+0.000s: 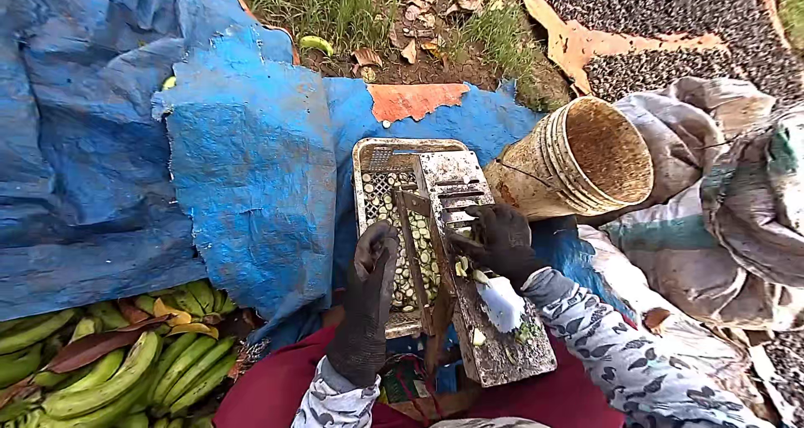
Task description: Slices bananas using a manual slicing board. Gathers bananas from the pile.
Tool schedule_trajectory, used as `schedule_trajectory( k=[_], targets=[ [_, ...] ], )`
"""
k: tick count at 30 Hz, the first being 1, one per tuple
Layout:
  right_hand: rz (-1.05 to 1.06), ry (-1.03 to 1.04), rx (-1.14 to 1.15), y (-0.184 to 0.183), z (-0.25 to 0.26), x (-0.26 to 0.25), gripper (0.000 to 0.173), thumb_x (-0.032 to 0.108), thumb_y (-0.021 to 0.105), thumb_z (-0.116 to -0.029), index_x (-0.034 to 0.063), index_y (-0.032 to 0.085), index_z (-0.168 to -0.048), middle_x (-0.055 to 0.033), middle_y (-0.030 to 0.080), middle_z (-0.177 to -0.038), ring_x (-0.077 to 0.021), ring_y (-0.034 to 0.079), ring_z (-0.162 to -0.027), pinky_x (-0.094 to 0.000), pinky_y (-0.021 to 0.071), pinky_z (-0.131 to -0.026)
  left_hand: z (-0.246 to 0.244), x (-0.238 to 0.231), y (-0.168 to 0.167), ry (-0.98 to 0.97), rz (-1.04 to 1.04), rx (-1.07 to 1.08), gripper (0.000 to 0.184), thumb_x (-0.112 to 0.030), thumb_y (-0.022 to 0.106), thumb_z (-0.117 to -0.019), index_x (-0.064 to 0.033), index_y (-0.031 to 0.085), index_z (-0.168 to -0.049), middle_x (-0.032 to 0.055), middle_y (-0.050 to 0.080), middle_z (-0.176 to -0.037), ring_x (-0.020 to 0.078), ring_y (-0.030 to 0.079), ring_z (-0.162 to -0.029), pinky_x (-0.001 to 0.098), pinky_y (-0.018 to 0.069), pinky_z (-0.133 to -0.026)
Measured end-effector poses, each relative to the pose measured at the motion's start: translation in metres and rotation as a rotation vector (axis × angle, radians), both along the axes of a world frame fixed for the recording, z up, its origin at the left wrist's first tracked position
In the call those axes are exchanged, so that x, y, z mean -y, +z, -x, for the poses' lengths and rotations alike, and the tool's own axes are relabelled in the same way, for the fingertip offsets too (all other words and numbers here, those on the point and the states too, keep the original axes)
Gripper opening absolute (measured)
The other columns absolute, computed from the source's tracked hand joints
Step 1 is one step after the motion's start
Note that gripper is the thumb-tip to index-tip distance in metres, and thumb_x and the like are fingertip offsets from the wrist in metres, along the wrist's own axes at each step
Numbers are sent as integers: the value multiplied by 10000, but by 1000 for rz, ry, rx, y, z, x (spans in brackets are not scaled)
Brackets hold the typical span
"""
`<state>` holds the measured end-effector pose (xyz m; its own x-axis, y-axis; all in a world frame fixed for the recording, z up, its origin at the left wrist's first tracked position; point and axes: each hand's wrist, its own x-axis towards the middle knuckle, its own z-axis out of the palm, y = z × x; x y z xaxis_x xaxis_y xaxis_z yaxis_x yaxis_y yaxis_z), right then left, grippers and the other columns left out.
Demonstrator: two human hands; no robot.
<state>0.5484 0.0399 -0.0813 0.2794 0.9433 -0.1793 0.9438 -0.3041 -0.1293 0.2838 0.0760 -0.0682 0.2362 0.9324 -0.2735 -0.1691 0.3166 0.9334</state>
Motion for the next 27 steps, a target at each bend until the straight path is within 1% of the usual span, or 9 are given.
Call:
schedule_trajectory(
  k=[2, 5, 8, 11, 14, 17, 22, 24, 27],
  targets=[
    [97, 156, 24, 3, -12, -16, 632, 512, 755, -870, 110, 649, -1346, -237, 658, -1150, -435, 640, -1053, -631, 487, -920, 0, 2, -2, -6, 12, -3, 346, -95, 567, -1013, -36, 595, -1352, 109, 671, -1253, 159, 662, -1124, 309, 553, -951],
    [21, 161, -74, -6, -9, -7, 230, 222, 674, -949, 41, 709, -1086, -210, 664, -997, -406, 676, -886, -605, 545, -750, -1, 4, 0, -9, 10, 8, 343, -91, 576, -1010, -45, 604, -1349, 98, 685, -1242, 164, 673, -1117, 309, 563, -945],
    [-84, 98, -88, -5, 17, 58, 291, 240, 537, -972, 12, 708, -1032, -229, 699, -1027, -429, 702, -924, -604, 557, -759, 1, 1, 3, -1, -2, 20, 352, -92, 569, -1010, -31, 595, -1356, 102, 688, -1238, 169, 676, -1116, 311, 563, -956],
    [-260, 132, -5, -7, 31, 84, 322, 253, 512, -948, 2, 713, -963, -221, 700, -894, -428, 706, -799, -570, 561, -662, 1, 1, 1, 11, 8, 44, 352, -81, 561, -1010, -18, 589, -1354, 113, 675, -1245, 174, 669, -1123, 317, 557, -968],
    [-76, -73, 23, -14, 16, 13, 296, 196, 551, -992, -44, 684, -1105, -292, 670, -1062, -480, 681, -945, -632, 532, -772, -4, 5, 0, -8, 20, 22, 345, -85, 569, -1011, -37, 599, -1351, 105, 673, -1257, 170, 669, -1121, 312, 561, -955],
    [-34, -183, 104, -32, -2, -44, 296, 222, 554, -999, -7, 646, -1164, -268, 661, -1150, -456, 679, -1003, -632, 532, -795, -3, 6, 2, 14, 16, 16, 354, -100, 574, -1012, -52, 596, -1362, 104, 675, -1260, 180, 675, -1115, 326, 570, -947],
    [105, -67, 3, 0, 25, 30, 330, 217, 507, -1010, -23, 657, -1180, -281, 660, -1165, -473, 673, -1031, -632, 527, -850, 3, 1, 6, 24, -21, 59, 375, -93, 562, -1007, -26, 578, -1375, 110, 678, -1251, 179, 667, -1135, 321, 559, -969],
    [-11, 32, 28, -1, 33, 56, 312, 201, 533, -973, -42, 698, -1079, -297, 690, -1033, -493, 697, -930, -629, 545, -770, 0, 3, 5, 16, -9, 56, 365, -90, 566, -1007, -35, 583, -1367, 101, 677, -1245, 174, 670, -1121, 317, 562, -959],
    [115, -101, 78, -9, 25, 15, 333, 201, 551, -1013, -58, 659, -1191, -314, 646, -1183, -496, 654, -1063, -643, 508, -864, -7, 6, 6, -9, 8, 45, 368, -91, 559, -1013, -47, 576, -1378, 104, 664, -1282, 175, 665, -1145, 321, 557, -970]
  ],
)
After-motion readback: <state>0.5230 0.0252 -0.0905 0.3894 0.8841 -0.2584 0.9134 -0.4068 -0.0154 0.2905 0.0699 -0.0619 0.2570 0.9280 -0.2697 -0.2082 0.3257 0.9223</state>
